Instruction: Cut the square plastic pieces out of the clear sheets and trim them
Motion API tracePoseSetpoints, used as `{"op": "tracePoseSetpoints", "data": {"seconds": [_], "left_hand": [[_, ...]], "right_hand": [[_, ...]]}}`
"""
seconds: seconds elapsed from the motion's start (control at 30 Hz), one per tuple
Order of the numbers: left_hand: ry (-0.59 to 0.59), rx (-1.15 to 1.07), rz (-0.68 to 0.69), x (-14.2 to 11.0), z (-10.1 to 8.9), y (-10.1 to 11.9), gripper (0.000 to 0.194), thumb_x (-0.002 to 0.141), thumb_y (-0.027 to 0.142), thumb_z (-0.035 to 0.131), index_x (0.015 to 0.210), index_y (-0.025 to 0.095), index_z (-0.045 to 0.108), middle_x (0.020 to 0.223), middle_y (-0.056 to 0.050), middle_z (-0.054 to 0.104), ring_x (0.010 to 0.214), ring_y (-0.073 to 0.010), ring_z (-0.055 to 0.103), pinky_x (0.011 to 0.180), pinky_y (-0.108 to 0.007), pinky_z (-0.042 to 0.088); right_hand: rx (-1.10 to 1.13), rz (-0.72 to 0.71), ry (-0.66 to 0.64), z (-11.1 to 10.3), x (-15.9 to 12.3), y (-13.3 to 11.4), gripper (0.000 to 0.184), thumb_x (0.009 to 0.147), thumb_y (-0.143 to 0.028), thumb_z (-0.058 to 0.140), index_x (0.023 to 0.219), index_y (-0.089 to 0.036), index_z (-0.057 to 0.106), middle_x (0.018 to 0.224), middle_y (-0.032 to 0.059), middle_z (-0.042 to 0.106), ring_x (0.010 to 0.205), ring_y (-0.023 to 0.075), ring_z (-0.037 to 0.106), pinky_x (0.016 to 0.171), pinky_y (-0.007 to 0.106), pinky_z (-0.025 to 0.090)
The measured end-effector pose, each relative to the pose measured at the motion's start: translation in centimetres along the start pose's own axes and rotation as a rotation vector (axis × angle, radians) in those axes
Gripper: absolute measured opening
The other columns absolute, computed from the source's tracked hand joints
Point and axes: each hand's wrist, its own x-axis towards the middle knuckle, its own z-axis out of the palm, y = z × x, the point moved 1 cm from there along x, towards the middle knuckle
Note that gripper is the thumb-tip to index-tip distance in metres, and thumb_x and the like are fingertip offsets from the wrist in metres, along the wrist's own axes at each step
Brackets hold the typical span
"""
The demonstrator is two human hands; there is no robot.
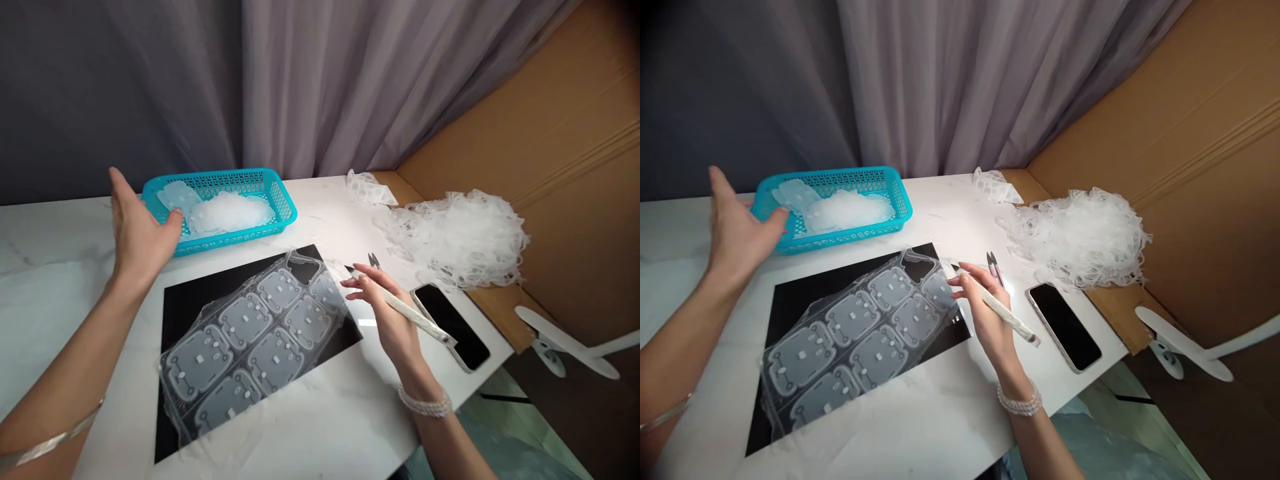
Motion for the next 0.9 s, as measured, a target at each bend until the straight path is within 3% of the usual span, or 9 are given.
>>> {"op": "tracePoseSetpoints", "data": {"seconds": [0.07,0.13,0.17,0.2,0.23,0.3,0.43,0.67,0.9], "left_hand": [[0.344,0.235,0.063,-3.0,1.0,2.1,0.067,0.102,0.034,0.044,0.152,0.002,0.013,0.157,-0.028,0.025,0.145,-0.0420,0.025,0.086,-0.060,0.031],[0.251,0.314,0.181,-6.0,3.6,4.7,0.054,0.097,0.035,0.049,0.145,0.009,0.043,0.143,-0.019,0.053,0.131,-0.0354,0.051,0.097,-0.054,0.043],[0.112,0.310,0.260,-7.5,5.3,6.0,0.043,0.096,0.035,0.050,0.133,0.016,0.057,0.133,-0.012,0.064,0.124,-0.0297,0.059,0.101,-0.048,0.045],[-0.164,0.328,0.392,-8.9,7.3,7.2,0.039,0.097,0.033,0.048,0.132,0.018,0.060,0.134,-0.012,0.064,0.125,-0.0283,0.059,0.106,-0.046,0.043],[-0.338,0.356,0.505,-10.3,9.1,8.1,0.038,0.098,0.032,0.047,0.131,0.018,0.061,0.135,-0.012,0.063,0.127,-0.0297,0.057,0.107,-0.048,0.042],[-0.474,0.409,0.584,-12.4,11.9,9.1,0.040,0.099,0.029,0.046,0.134,0.013,0.058,0.143,-0.016,0.056,0.135,-0.0331,0.049,0.112,-0.051,0.037],[-0.482,0.509,0.601,-14.2,14.2,8.9,0.043,0.100,0.026,0.043,0.139,0.009,0.051,0.147,-0.020,0.051,0.138,-0.0336,0.046,0.116,-0.052,0.031],[-0.455,0.552,0.607,-14.3,14.3,8.4,0.045,0.101,0.025,0.038,0.140,0.005,0.050,0.147,-0.023,0.050,0.139,-0.0349,0.044,0.116,-0.053,0.031],[-0.460,0.556,0.595,-14.5,14.5,8.5,0.046,0.101,0.025,0.037,0.141,0.004,0.049,0.148,-0.025,0.048,0.139,-0.0354,0.044,0.114,-0.054,0.032]], "right_hand": [[-0.169,0.007,-0.064,-0.4,-0.5,0.8,0.035,0.090,-0.045,0.066,0.113,-0.020,0.071,0.099,0.0084,0.076,0.084,0.0229,0.073,0.081,0.038,0.057],[-0.304,-0.008,-0.168,-0.6,-1.0,1.5,0.033,0.091,-0.045,0.064,0.111,-0.021,0.073,0.103,0.0086,0.076,0.090,0.0248,0.072,0.083,0.039,0.057],[-0.358,-0.024,-0.218,-0.6,-1.2,1.8,0.032,0.092,-0.045,0.063,0.110,-0.022,0.074,0.105,0.0081,0.076,0.093,0.0252,0.072,0.084,0.039,0.056],[-0.402,-0.043,-0.260,-0.6,-1.4,2.1,0.030,0.093,-0.044,0.061,0.110,-0.023,0.074,0.107,0.0074,0.076,0.095,0.0254,0.072,0.086,0.040,0.056],[-0.430,-0.062,-0.291,-0.5,-1.6,2.4,0.029,0.094,-0.043,0.060,0.110,-0.024,0.075,0.109,0.0067,0.076,0.098,0.0256,0.071,0.088,0.041,0.056],[-0.456,-0.101,-0.329,-0.4,-1.8,2.7,0.027,0.095,-0.041,0.059,0.111,-0.025,0.075,0.116,0.0064,0.074,0.105,0.0263,0.070,0.094,0.043,0.054],[-0.529,-0.227,-0.390,-0.2,-1.8,3.1,0.026,0.097,-0.035,0.057,0.114,-0.026,0.073,0.124,0.0075,0.071,0.114,0.0261,0.067,0.099,0.045,0.053],[-0.656,-0.462,-0.427,0.6,-1.4,3.1,0.023,0.100,-0.025,0.050,0.114,-0.021,0.067,0.116,0.0117,0.068,0.105,0.0226,0.067,0.090,0.040,0.056],[-0.770,-0.556,-0.471,0.5,-2.6,2.6,0.020,0.100,-0.018,0.046,0.106,-0.022,0.064,0.102,0.0119,0.068,0.104,0.0270,0.066,0.082,0.044,0.059]]}}
